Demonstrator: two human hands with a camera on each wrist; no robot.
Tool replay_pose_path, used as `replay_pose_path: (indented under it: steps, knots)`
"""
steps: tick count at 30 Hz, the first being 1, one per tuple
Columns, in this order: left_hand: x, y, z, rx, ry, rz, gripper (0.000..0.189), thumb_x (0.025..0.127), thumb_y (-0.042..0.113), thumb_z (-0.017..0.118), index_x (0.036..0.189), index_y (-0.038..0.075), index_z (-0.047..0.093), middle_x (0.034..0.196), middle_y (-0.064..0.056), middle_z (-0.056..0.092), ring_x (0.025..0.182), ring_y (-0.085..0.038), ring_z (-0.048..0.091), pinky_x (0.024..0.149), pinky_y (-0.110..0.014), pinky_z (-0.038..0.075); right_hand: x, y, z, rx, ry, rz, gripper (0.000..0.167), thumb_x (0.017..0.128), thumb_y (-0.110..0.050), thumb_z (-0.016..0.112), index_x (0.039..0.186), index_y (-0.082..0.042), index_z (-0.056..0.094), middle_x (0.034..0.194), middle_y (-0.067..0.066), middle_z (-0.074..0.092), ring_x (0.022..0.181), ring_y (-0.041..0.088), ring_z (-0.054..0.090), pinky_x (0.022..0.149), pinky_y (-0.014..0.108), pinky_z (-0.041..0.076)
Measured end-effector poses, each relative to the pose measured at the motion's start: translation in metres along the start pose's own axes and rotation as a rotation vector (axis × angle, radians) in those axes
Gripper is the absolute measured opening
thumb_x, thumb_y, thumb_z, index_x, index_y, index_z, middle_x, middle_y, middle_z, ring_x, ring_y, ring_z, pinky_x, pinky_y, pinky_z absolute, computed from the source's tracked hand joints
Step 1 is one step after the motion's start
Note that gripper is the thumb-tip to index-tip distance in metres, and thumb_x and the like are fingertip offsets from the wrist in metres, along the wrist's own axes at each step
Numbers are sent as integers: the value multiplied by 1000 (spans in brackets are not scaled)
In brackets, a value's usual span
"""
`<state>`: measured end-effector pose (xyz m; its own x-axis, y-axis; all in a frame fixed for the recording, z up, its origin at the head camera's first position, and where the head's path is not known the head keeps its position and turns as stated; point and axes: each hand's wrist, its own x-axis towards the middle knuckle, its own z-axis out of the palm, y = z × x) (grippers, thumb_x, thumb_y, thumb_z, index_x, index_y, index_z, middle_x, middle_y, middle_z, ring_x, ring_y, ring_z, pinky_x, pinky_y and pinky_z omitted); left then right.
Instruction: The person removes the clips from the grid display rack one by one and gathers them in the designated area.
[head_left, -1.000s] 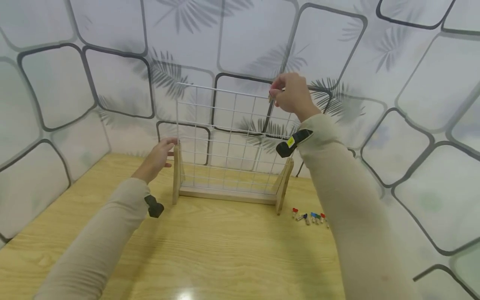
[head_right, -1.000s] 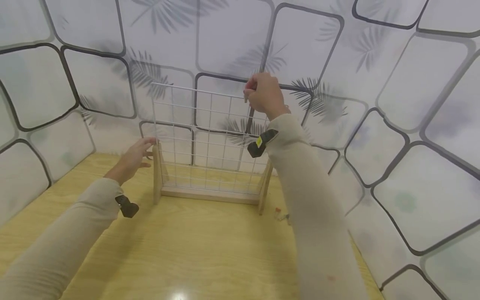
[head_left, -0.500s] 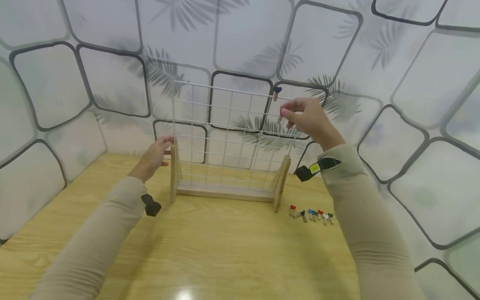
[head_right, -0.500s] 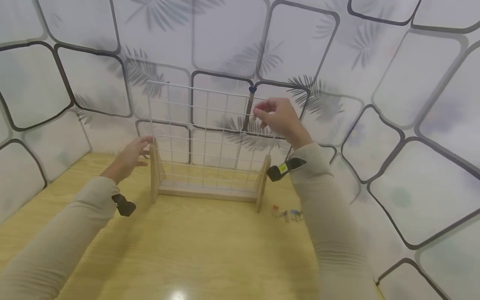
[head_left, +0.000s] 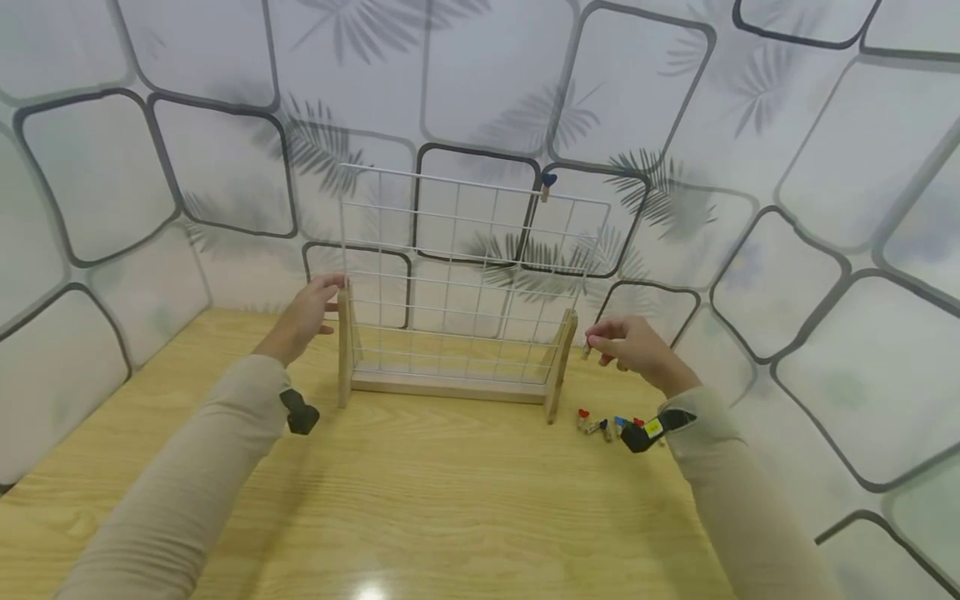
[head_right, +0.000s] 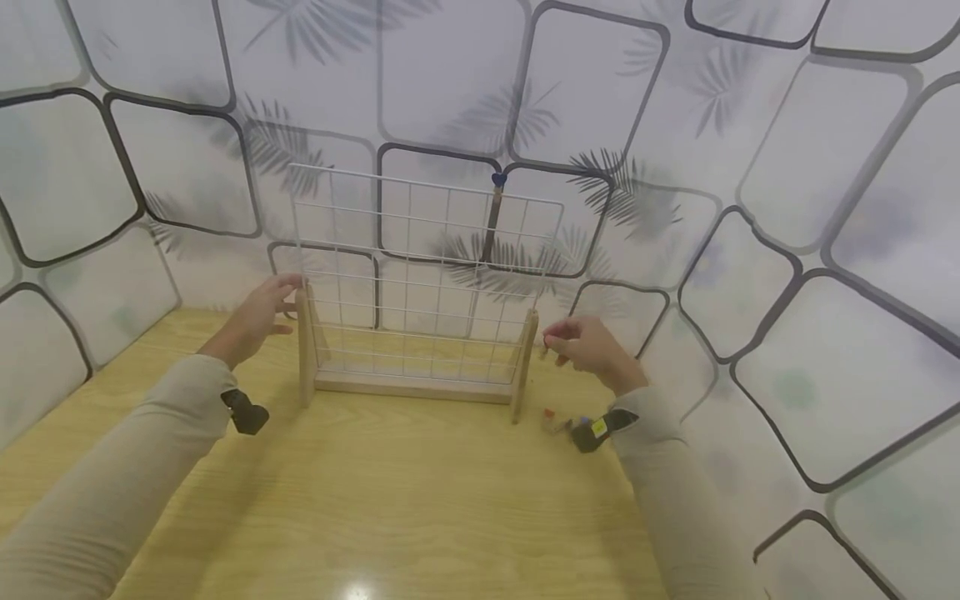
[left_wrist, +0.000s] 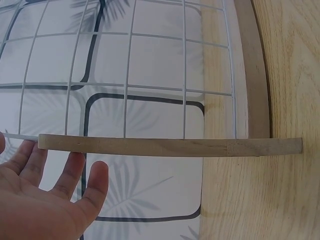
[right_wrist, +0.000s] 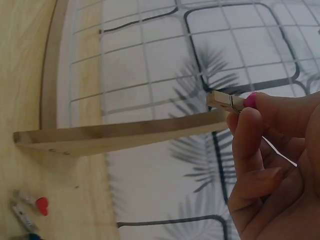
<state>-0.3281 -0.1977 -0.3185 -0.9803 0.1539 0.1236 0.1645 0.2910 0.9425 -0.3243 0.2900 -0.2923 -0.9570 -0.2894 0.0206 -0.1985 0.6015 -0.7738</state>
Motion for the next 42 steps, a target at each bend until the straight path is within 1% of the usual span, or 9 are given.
replay_pose_path:
  steps: [4,7,12,16,22,28,33,38,42]
  knots:
    - [0,0,0,-9,1,-1,52,108,28,17,153,1,18,156,-21,17,136,-44,25,98,-57,34,-9,36,11,25,-21,41,28,99,-18,58,115,5,60,96,9,63,73,18,59,52,28,41]
    - [0,1,0,-5,2,-1,53,108,28,17,153,1,17,156,-20,17,136,-44,26,97,-55,36,-18,58,20,33,-30,76,26,100,-16,56,114,5,59,97,13,64,74,21,60,52,28,42]
    - [-1,1,0,9,4,-3,53,107,28,17,153,1,19,155,-21,19,136,-44,27,95,-52,37,-29,90,38,70,-39,116,31,100,-17,57,118,9,58,101,19,62,76,27,61,52,31,44]
    - [-2,2,0,6,6,-2,52,107,28,17,152,1,19,154,-22,20,135,-44,27,96,-53,37,-34,107,51,94,-50,137,31,99,-15,57,116,11,59,92,15,64,68,21,59,49,27,41]
    - [-1,3,-1,-8,6,-2,53,108,27,17,152,0,18,155,-22,19,136,-44,26,97,-55,36,-40,122,66,100,-77,175,24,98,-14,59,110,6,64,83,5,64,66,15,57,47,22,38]
    - [-1,2,2,-10,9,-9,52,108,27,18,152,1,19,155,-22,19,136,-44,27,98,-56,35,-46,129,72,93,-76,187,19,97,-11,60,105,6,65,79,4,64,64,13,56,49,20,38]
    - [2,2,4,-5,6,-5,52,108,28,18,153,1,19,156,-21,18,136,-44,27,97,-54,36,-47,123,67,10,-47,189,21,97,-12,60,108,5,64,84,5,66,69,16,60,51,24,43]
    - [3,-1,3,-11,4,-4,52,108,27,18,153,0,17,156,-21,16,135,-45,27,97,-54,36,-35,95,48,-21,-12,132,31,99,-13,56,120,10,57,98,17,66,73,22,63,55,29,48]
    - [4,-1,1,-14,8,-10,52,108,27,17,153,1,17,156,-22,15,136,-44,26,98,-54,36,-17,58,28,42,17,80,37,100,-18,56,124,10,55,105,12,64,75,17,63,58,29,50]
